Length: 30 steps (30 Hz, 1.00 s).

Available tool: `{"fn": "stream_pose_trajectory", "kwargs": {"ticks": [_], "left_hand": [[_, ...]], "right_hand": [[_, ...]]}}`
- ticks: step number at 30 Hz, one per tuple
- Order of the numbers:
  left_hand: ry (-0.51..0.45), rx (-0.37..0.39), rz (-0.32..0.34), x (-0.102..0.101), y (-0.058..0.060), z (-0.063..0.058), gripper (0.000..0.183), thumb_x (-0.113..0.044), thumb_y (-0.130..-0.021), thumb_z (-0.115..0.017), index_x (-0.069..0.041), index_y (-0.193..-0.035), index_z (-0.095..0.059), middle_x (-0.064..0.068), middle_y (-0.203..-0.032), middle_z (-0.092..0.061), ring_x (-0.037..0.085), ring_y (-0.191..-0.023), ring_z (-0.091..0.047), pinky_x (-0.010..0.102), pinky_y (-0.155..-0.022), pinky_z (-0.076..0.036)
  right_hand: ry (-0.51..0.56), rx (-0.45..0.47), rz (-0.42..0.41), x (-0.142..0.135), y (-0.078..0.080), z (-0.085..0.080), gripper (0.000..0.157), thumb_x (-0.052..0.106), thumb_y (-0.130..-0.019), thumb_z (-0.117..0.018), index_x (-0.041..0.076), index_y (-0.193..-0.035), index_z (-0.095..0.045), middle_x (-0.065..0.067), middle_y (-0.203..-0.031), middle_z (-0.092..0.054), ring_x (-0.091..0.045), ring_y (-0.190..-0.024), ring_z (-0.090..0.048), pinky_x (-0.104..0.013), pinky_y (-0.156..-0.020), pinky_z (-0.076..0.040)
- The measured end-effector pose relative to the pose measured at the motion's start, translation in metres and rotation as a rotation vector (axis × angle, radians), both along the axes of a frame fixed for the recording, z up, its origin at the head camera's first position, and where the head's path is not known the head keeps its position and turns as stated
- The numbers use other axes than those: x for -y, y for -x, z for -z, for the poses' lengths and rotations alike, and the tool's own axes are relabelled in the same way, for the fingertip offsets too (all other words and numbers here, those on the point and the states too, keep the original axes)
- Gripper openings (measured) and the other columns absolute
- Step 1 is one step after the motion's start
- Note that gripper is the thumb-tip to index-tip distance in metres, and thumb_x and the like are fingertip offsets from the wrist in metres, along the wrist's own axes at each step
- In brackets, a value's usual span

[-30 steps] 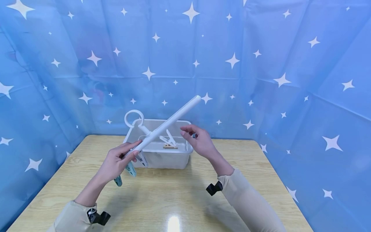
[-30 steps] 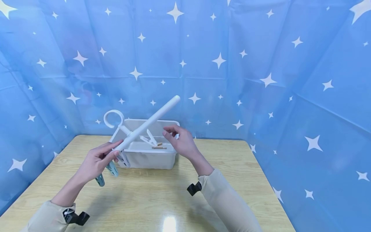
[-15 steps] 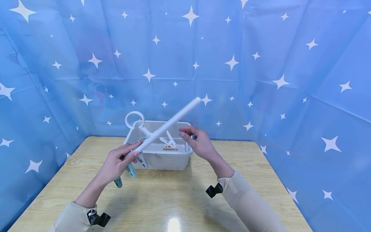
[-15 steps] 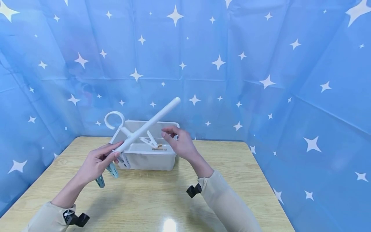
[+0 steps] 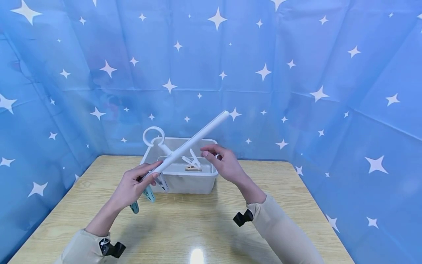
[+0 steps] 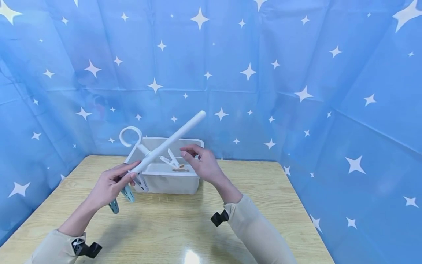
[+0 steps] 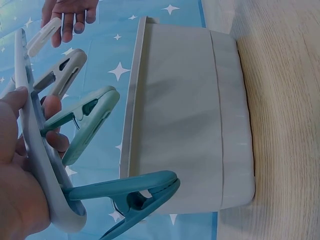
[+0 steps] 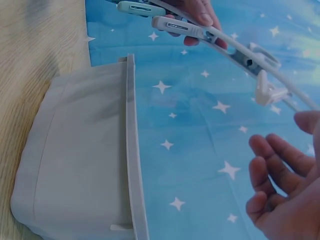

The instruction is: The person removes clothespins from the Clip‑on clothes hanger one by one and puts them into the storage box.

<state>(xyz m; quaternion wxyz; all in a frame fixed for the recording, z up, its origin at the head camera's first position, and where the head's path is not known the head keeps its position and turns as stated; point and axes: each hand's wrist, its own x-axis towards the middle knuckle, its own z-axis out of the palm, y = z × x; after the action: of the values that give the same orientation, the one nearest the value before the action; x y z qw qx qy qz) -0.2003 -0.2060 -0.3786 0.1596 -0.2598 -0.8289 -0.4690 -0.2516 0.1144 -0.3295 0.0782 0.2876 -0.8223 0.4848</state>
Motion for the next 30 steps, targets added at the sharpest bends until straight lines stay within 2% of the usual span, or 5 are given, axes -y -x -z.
{"fn": "stream_pose_trajectory", "kwargs": {"ticks": [3,9,17,25,30], "left_hand": [[-0.003,0.01,0.002,-0.0004,0.0003,-0.0001,0.043,-0.015,-0.101,-0.06,-0.024,-0.143,-0.057,0.0,-0.091,-0.065,0.013,-0.07,-0.061,0.026,-0.052,-0.045],[-0.015,0.02,0.02,-0.0011,0.0012,0.0011,0.043,-0.014,-0.101,-0.059,-0.023,-0.143,-0.057,0.001,-0.093,-0.065,0.025,-0.073,-0.063,0.027,-0.053,-0.046],[-0.005,-0.001,0.021,-0.0022,0.0018,0.0013,0.043,-0.013,-0.101,-0.059,-0.024,-0.143,-0.057,0.002,-0.089,-0.065,0.012,-0.068,-0.059,0.026,-0.051,-0.044],[0.002,0.005,0.022,-0.0039,0.0034,-0.0008,0.042,-0.014,-0.101,-0.059,-0.025,-0.142,-0.058,0.001,-0.09,-0.065,0.012,-0.068,-0.058,0.026,-0.051,-0.043],[0.009,0.008,0.037,-0.0049,0.0045,-0.0027,0.043,-0.015,-0.102,-0.058,-0.024,-0.143,-0.057,0.002,-0.091,-0.065,0.012,-0.069,-0.059,0.026,-0.05,-0.043]], "right_hand": [[0.005,0.008,-0.011,0.0005,-0.0018,-0.001,0.035,0.041,-0.102,-0.052,0.02,-0.126,-0.067,-0.008,-0.116,-0.072,-0.018,-0.095,-0.063,-0.03,-0.076,-0.047],[0.015,0.014,-0.028,0.0014,-0.0038,-0.0008,0.036,0.043,-0.102,-0.051,0.022,-0.126,-0.067,-0.007,-0.114,-0.073,-0.017,-0.097,-0.064,-0.032,-0.075,-0.048],[0.014,0.023,-0.055,0.0027,-0.0041,-0.0007,0.039,0.044,-0.103,-0.05,0.019,-0.128,-0.066,-0.004,-0.114,-0.072,-0.018,-0.093,-0.062,-0.031,-0.071,-0.046],[0.013,0.038,-0.055,0.0034,-0.0065,-0.003,0.034,0.039,-0.104,-0.051,0.021,-0.129,-0.066,-0.006,-0.118,-0.07,-0.019,-0.094,-0.061,-0.035,-0.076,-0.049],[0.01,0.045,-0.053,0.0039,-0.0083,-0.0042,0.033,0.037,-0.104,-0.051,0.022,-0.129,-0.066,-0.001,-0.119,-0.068,-0.021,-0.088,-0.059,-0.035,-0.074,-0.049]]}}
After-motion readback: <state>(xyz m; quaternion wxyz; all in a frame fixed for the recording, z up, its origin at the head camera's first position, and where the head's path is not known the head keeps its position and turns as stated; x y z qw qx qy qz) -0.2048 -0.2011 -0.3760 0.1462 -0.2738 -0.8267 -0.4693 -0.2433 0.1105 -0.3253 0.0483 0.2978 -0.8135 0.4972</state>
